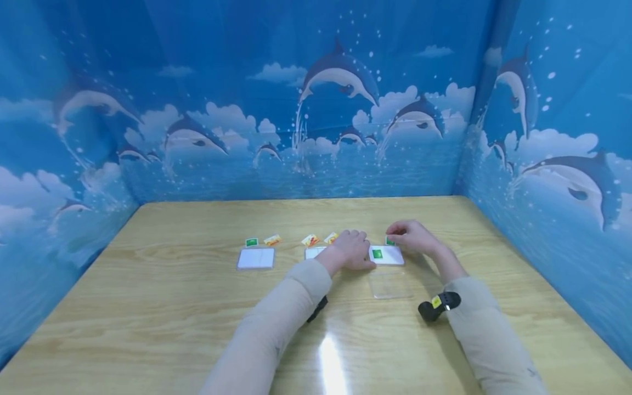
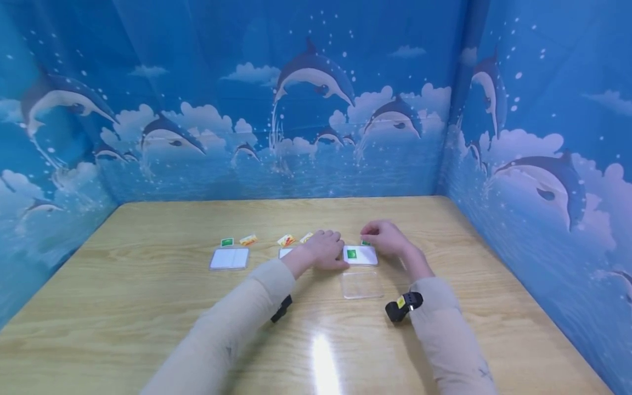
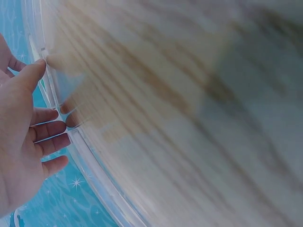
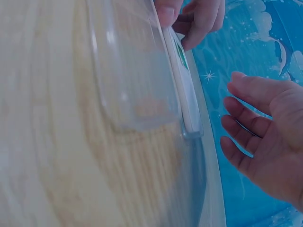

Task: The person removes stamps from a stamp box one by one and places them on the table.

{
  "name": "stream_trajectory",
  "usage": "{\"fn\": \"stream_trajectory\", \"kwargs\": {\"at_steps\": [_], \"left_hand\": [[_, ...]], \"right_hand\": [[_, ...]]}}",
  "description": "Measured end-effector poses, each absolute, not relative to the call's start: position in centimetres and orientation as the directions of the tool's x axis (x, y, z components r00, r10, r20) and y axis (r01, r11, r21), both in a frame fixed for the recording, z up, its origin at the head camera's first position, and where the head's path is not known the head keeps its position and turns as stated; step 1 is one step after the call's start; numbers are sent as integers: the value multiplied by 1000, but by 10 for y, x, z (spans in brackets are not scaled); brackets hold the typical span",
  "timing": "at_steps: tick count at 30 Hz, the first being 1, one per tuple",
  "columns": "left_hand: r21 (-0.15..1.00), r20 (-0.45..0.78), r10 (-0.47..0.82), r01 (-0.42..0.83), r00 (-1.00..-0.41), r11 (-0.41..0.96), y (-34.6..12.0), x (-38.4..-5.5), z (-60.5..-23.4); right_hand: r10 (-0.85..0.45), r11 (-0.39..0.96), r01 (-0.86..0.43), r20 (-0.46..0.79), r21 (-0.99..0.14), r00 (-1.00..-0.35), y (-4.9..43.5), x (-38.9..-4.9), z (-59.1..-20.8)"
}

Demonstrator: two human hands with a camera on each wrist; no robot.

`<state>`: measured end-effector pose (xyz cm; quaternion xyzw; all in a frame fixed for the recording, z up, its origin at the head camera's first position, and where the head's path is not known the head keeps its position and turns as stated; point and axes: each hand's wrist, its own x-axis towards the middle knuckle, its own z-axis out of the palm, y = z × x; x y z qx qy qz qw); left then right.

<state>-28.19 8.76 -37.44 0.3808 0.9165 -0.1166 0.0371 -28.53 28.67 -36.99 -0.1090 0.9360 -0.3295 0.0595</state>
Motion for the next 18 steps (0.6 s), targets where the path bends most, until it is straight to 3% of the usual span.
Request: {"fn": "stream_trajectory", "kwargs": {"at_steps": [18], "left_hand": [[-180, -147, 701, 716, -697, 674, 88, -285, -379]], "right_hand": [[-295, 725, -176, -69, -666, -953, 270, -274, -378]]}}
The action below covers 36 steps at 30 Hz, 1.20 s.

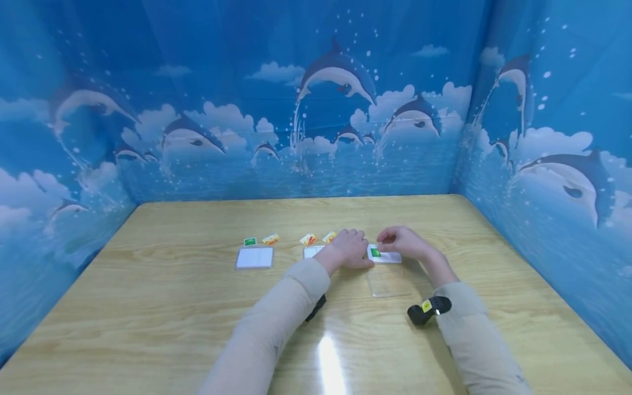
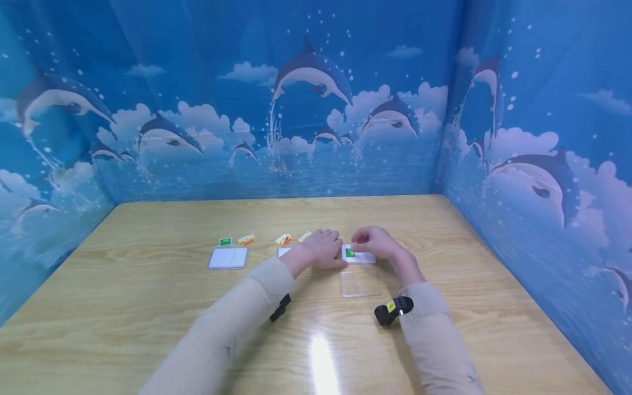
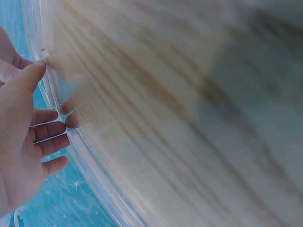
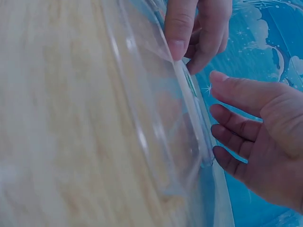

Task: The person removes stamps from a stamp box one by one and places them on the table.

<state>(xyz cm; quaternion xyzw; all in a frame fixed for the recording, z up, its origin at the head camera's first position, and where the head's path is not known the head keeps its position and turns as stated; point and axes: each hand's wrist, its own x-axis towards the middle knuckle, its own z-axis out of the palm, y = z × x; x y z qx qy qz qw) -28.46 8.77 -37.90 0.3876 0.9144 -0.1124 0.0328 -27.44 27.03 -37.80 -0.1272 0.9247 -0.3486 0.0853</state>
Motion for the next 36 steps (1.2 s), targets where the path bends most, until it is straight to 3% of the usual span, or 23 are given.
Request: {"fn": "stream_trajectory", "kwargs": {"at_steps": [13, 36], "left_hand": [[-161, -138, 702, 716, -698, 680, 85, -283, -377], [-250, -129, 708, 713, -695, 655, 86, -281, -380]], "right_hand": [[-306, 766, -187, -93, -615, -948, 268, -275, -383], [-268, 818, -179, -86, -547, -960, 265, -273, -378]]}}
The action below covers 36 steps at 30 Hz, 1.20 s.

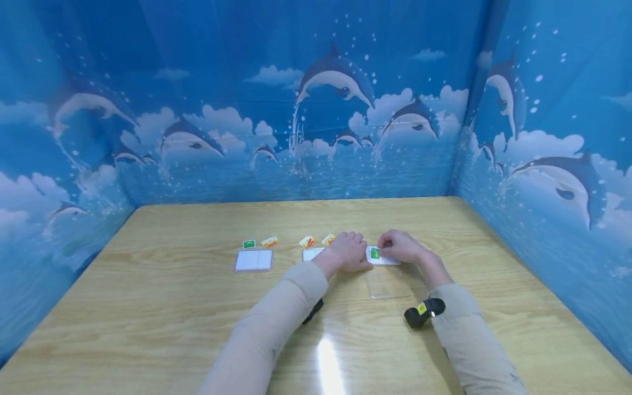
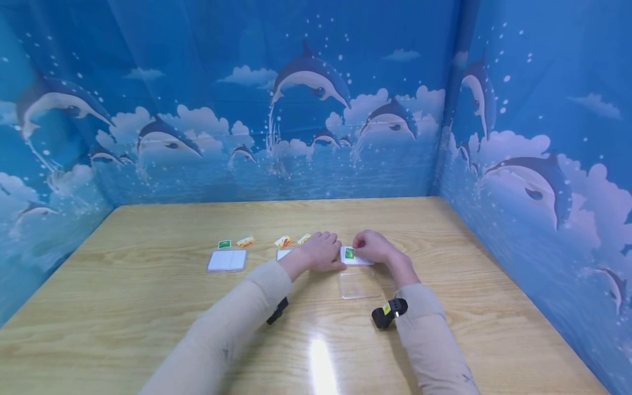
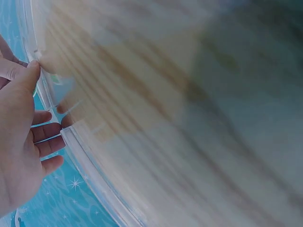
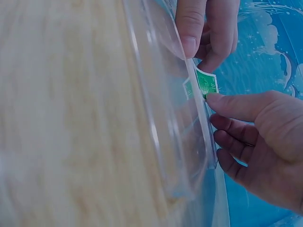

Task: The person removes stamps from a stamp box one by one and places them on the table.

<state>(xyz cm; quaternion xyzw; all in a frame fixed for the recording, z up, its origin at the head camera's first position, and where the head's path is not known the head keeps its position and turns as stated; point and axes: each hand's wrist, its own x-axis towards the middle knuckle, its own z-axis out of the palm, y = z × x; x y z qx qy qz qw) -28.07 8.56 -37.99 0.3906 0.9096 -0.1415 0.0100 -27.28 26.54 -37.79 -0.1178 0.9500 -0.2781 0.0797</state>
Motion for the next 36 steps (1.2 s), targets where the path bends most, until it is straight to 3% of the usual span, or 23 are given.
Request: {"fn": "stream_trajectory", "kwargs": {"at_steps": [9, 23, 36], "left_hand": [[-234, -128, 699, 706, -704, 668, 85, -279, -380], [-248, -130, 699, 706, -703, 664, 86, -280, -381], [-237, -136, 699, 708, -702, 665, 87, -283, -381]], "right_hand": [[-286, 817, -222, -41, -532, -957, 273, -275, -376], [-285, 752, -185, -60, -633, -957, 291, -284, -366], [-262, 772, -170, -63, -613, -963, 285, -293, -360]]}}
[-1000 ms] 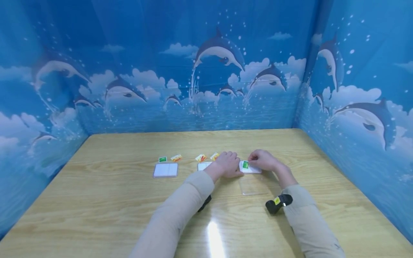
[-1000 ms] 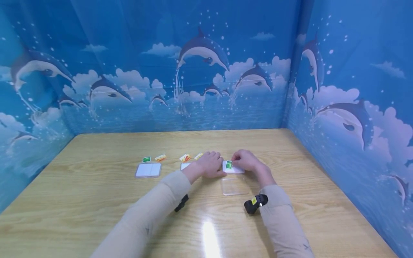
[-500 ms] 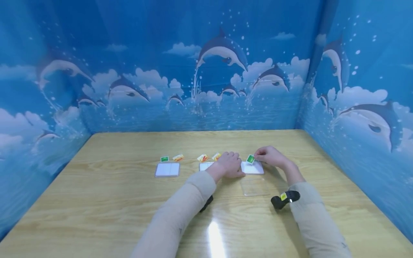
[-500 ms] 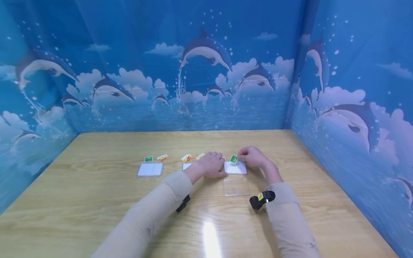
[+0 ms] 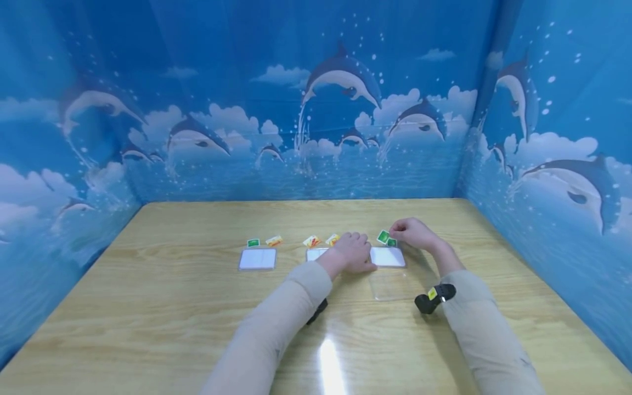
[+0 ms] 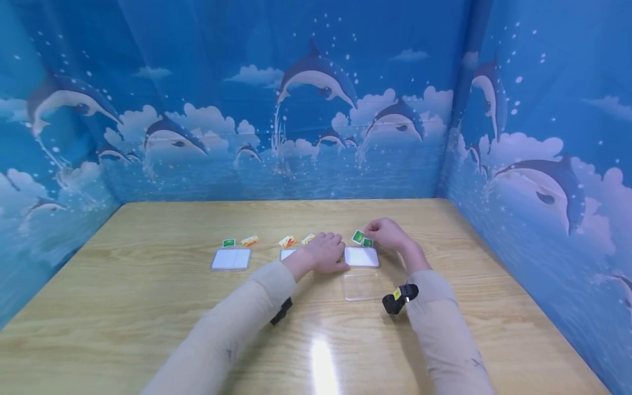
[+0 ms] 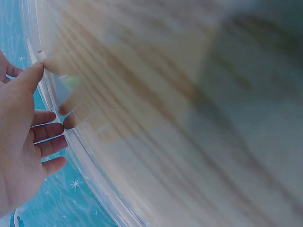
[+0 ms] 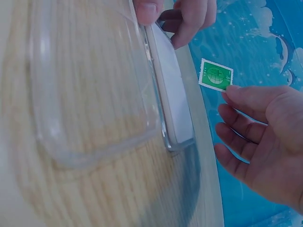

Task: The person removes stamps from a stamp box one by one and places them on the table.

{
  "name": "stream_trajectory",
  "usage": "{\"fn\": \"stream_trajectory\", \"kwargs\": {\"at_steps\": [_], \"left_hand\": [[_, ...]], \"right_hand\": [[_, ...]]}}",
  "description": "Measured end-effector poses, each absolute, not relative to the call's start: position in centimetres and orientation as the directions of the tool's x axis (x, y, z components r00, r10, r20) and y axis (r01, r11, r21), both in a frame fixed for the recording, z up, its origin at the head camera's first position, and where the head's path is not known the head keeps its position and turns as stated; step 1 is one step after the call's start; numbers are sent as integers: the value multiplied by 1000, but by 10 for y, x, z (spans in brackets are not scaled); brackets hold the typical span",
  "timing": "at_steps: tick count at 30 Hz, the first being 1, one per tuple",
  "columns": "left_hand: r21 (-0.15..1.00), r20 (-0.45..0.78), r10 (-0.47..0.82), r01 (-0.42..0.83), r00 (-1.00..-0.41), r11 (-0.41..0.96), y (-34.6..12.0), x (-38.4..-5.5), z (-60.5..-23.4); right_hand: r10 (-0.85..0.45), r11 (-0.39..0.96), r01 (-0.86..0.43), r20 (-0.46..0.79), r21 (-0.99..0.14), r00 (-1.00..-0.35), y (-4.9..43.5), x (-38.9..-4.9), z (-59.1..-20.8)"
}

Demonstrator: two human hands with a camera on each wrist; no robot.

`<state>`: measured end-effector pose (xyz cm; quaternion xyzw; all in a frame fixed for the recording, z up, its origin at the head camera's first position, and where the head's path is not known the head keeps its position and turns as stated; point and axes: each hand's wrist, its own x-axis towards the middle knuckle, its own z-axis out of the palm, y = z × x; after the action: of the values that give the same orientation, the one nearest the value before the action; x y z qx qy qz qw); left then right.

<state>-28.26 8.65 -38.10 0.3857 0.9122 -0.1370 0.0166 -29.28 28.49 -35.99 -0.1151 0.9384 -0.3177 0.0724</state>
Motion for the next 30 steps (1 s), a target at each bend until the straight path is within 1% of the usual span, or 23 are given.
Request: {"fn": "stream_trajectory", "kwargs": {"at_steps": [9, 15, 19, 30], "left_hand": [[-226, -148, 690, 704, -708, 674, 87, -283, -382], [-230, -153, 683, 698, -714, 678, 88, -283, -381], [-237, -155, 679, 694, -718, 680, 89, -283, -381], [-224, -159, 674, 692, -721, 686, 89, -283, -381]], "right_hand": [[-201, 793, -85, -128, -603, -971, 276, -303, -364], [-205, 793, -83, -137, -603, -969, 271, -309, -368], [-192, 796, -58, -159, -603, -968, 268, -312, -370], [-136, 837, -4, -201, -547, -970, 261, -317, -373]]}}
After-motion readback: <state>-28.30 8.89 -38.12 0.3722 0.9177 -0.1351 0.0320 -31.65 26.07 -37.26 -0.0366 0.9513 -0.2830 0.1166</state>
